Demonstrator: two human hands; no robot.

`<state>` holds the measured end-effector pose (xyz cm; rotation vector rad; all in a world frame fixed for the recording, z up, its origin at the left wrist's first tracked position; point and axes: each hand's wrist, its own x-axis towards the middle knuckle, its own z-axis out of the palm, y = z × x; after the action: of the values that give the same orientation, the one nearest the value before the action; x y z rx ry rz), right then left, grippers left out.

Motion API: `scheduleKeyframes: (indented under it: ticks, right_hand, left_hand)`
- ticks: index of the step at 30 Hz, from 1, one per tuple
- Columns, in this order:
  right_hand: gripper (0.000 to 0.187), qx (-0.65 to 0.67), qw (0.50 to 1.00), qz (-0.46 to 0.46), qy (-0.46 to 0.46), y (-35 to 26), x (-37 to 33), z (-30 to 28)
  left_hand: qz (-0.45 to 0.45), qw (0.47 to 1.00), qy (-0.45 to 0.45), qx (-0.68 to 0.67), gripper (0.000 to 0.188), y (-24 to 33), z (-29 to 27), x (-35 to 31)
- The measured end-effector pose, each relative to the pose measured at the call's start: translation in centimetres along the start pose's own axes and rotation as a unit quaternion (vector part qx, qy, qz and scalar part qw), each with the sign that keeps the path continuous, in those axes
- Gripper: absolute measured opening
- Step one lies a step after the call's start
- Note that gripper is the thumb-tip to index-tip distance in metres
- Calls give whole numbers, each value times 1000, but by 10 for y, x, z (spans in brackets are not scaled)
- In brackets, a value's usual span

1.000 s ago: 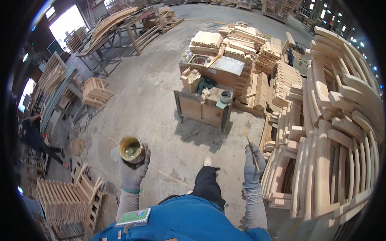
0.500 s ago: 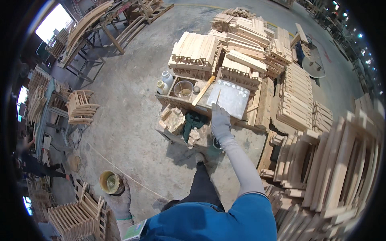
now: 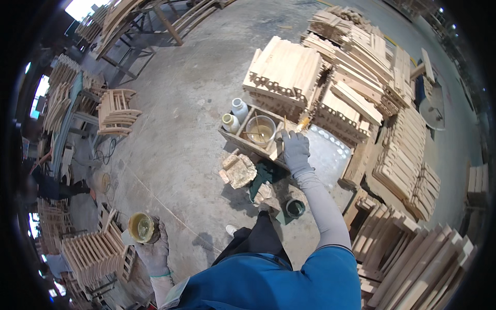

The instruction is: The person applies a liquid finish to wooden chair frames using a brush, then refills the container from a bottle and uses a spray gun to add more finish. The person works on multiple chair frames in a workshop setting.

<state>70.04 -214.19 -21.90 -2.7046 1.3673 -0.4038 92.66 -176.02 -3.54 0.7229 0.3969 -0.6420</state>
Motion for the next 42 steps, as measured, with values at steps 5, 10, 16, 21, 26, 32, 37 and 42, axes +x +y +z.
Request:
scheduleKeyframes:
  ticks: [5, 10, 16, 21, 26, 32, 37, 42]
  right_hand:
    - [50, 244, 967, -72, 30, -47, 58, 14]
    - [71, 186, 982, 10, -44, -111, 97, 70]
    - [64, 192, 978, 87, -1, -136, 106, 87]
    - [63, 225, 972, 46, 44, -133, 130, 32]
    - [77, 313, 950, -3, -15, -130, 173, -131]
    - [73, 626, 766, -139, 51, -173, 162, -289]
    - [81, 553, 817, -151, -64, -231, 132, -205]
    - [77, 306, 870, -326, -208, -269, 98, -38]
  left_hand:
    - [32, 999, 16, -18, 42, -2, 5, -1]
    - [75, 997, 22, -21, 42, 7, 0, -9]
    - [133, 990, 41, -37, 42, 27, -18, -24]
    - [153, 987, 26, -29, 42, 35, -26, -22]
    - [122, 989, 26, -81, 39, 42, -17, -11]
    - [169, 985, -14, -5, 40, 53, -8, 1]
    - [338, 853, 1, 397, 45, 67, -39, -12]
    - [300, 897, 23, 323, 55, 74, -82, -29]
